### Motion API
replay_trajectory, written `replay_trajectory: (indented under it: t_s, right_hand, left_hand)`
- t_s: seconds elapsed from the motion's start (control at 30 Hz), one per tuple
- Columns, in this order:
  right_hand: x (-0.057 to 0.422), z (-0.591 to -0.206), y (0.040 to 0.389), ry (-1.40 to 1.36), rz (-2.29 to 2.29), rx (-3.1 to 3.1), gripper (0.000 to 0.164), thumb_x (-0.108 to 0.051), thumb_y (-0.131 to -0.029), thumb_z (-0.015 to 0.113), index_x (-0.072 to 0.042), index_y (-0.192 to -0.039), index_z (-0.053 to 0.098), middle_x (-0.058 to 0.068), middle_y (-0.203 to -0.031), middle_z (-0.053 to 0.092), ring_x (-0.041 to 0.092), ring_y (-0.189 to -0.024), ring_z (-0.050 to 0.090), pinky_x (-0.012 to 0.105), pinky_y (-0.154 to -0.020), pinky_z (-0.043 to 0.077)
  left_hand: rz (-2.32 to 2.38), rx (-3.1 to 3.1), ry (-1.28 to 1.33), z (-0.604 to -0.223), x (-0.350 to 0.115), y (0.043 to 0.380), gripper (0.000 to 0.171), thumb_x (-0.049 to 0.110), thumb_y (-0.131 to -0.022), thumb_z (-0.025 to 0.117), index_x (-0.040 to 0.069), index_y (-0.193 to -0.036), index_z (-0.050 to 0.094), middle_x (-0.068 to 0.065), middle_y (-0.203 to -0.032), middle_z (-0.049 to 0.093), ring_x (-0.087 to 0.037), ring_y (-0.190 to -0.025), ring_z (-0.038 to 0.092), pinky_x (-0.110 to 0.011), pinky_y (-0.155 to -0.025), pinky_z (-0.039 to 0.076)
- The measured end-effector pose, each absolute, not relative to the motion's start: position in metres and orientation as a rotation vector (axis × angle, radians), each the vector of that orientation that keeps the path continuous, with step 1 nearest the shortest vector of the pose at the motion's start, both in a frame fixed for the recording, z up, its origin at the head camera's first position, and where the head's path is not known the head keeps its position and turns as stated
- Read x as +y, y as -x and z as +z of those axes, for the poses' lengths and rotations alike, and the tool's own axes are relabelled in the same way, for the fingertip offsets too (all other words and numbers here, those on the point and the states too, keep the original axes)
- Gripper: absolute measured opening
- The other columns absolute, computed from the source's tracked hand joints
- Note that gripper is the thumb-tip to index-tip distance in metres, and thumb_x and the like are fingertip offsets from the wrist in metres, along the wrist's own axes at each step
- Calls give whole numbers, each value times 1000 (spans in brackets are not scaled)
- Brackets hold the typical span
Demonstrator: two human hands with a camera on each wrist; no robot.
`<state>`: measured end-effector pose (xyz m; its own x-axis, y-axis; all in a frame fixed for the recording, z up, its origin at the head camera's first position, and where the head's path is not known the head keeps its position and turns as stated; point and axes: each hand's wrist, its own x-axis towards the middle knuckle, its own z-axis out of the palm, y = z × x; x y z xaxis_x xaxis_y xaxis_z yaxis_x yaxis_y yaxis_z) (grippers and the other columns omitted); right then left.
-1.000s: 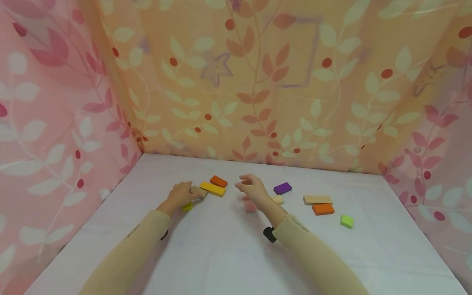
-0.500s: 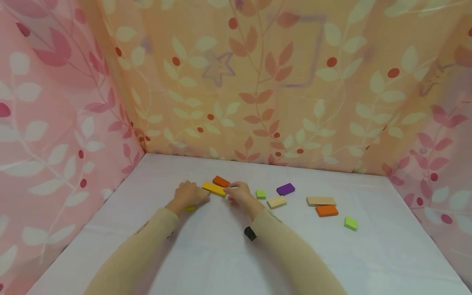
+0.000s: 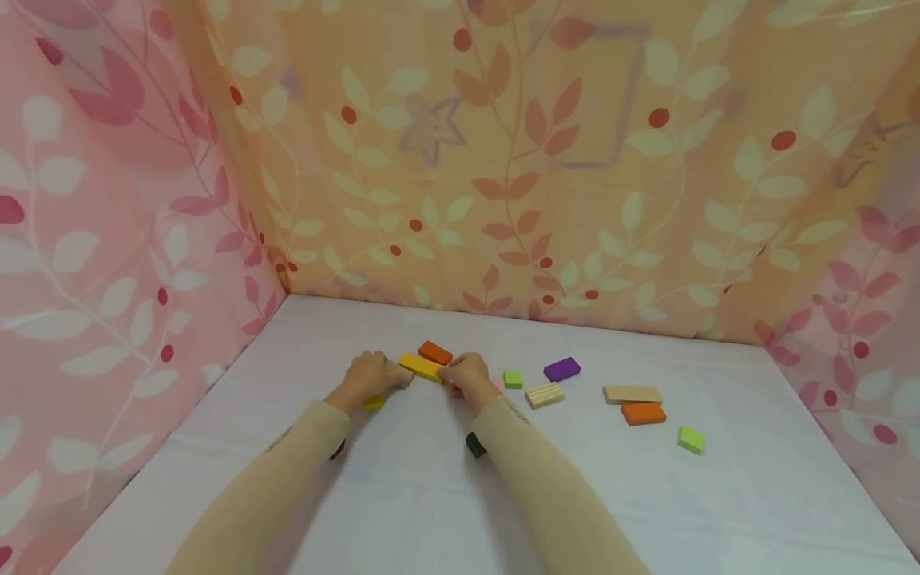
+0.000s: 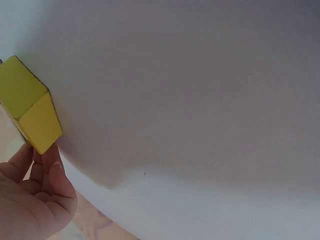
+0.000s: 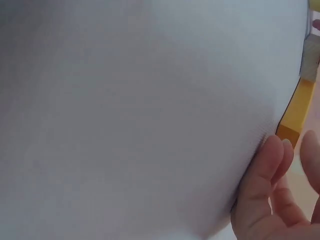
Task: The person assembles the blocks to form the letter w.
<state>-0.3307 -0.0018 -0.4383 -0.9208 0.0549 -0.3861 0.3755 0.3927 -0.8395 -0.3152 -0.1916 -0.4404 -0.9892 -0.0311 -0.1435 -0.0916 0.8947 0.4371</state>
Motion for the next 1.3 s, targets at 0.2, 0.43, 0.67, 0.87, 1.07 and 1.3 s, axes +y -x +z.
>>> replay_trajectory:
  t_s: [0.2,0.43,0.67,0.87,1.07,1.3]
  right_hand:
    - [-4,-441,336,-363,-1462,2412,24,-16,-84,78,-3,-97,63,4,-60,52,13,-45,46,23,-44,43]
    - [-4,-443,338,-356,-1442,2425,23,-16,-84,77,-3,-101,68,4,-59,53,14,-47,47,22,-44,43]
    - [0,-444,338,-376,-1493,2380,20,-13,-84,77,-2,-96,66,7,-68,57,15,-51,51,22,-47,48]
    - [3,-444,340,-371,-1514,2351,19,-10,-85,76,0,-94,64,8,-70,59,15,-55,54,23,-50,51]
    - [6,-444,341,-380,-1529,2336,18,-10,-85,76,1,-92,63,9,-71,59,15,-56,55,23,-52,53]
    - [7,-446,338,-368,-1586,2306,16,-6,-84,75,1,-87,61,8,-66,58,14,-50,53,23,-49,52]
  left_hand:
    - [839,2905,127,-440,-193,312,63,40,-86,72,-10,-119,54,-27,-115,59,-33,-95,56,-47,-87,48]
    - [1107,2854,115,-438,-197,308,40,24,-93,65,-7,-114,51,-24,-114,59,-33,-101,55,-46,-92,46]
    - [1224,2862,85,-430,-194,300,30,14,-100,56,-8,-119,52,-26,-120,58,-36,-109,56,-47,-95,46]
    - [1202,2868,31,-423,-186,284,25,14,-99,57,-8,-112,58,-20,-109,62,-31,-101,57,-44,-90,47]
    - [1159,2812,-107,-428,-173,270,19,11,-96,61,-6,-105,62,-13,-99,64,-24,-92,58,-40,-83,50]
    - [1062,2788,-248,-437,-166,266,16,13,-95,64,0,-104,64,-6,-95,65,-21,-91,58,-41,-85,48]
